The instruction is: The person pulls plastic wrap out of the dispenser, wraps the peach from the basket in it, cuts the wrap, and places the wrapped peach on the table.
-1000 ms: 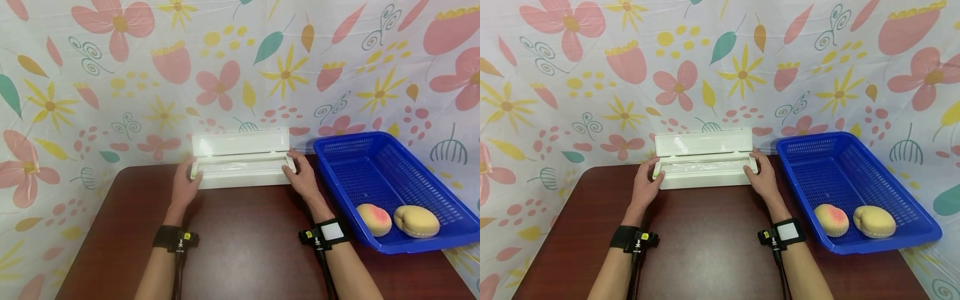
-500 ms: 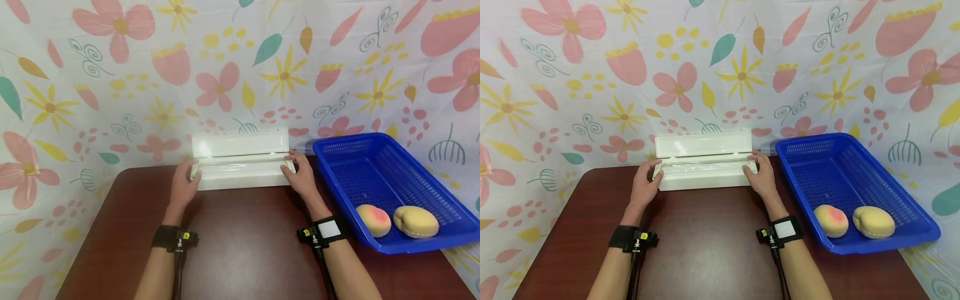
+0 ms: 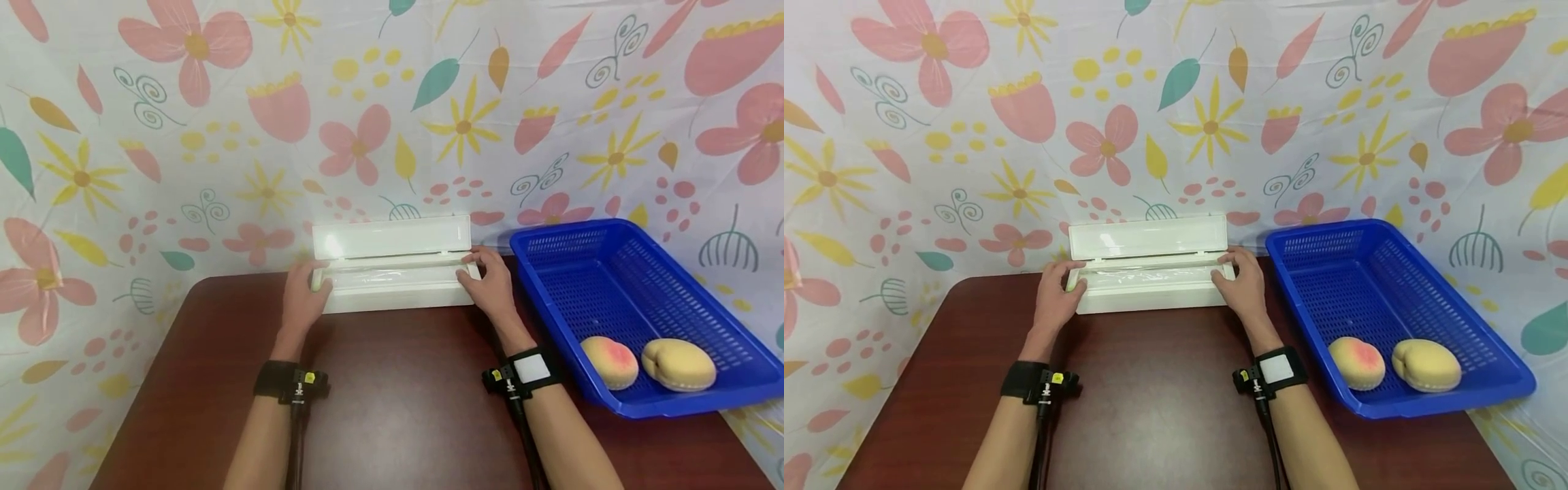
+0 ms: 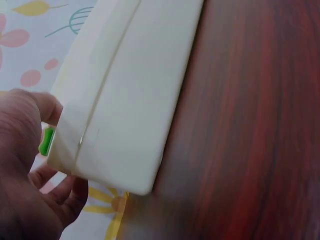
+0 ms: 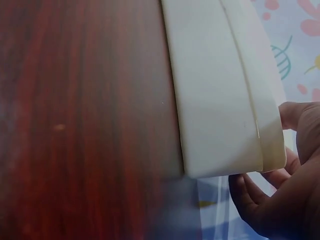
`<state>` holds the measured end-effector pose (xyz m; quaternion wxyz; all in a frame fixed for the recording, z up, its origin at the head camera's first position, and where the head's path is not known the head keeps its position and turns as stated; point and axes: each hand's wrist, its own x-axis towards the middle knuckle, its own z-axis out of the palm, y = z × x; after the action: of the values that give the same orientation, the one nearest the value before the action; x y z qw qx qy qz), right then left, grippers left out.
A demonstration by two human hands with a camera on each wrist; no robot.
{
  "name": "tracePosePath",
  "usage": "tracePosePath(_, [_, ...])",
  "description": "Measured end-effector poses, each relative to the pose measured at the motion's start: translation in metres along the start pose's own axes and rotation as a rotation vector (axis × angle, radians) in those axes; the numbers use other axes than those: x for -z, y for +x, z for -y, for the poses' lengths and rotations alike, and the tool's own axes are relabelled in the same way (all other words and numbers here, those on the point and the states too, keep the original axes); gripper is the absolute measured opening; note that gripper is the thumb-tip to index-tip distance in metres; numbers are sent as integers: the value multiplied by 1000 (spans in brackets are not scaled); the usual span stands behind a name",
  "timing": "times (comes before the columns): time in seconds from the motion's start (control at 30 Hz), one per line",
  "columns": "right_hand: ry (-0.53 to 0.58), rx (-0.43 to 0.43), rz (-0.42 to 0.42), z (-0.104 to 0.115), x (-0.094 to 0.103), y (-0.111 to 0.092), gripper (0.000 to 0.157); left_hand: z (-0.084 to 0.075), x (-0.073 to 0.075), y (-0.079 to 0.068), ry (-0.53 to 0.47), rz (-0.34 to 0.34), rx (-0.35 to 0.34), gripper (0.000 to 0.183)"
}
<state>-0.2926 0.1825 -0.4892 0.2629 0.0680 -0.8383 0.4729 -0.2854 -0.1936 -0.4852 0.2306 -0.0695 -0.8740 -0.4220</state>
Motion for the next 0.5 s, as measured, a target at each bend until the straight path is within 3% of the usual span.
tracePosePath(0.13, [-5, -4, -18, 0, -3, 0, 22, -1, -4, 0, 18, -36, 31, 28])
tracePosePath(0.3, [-11, -18, -39, -2, -6, 0, 20, -3, -4, 0, 30, -33, 84, 26])
tracePosePath(0.5, [7, -32, -66, -2, -8, 0, 10, -4, -2, 1, 29, -35, 62, 17])
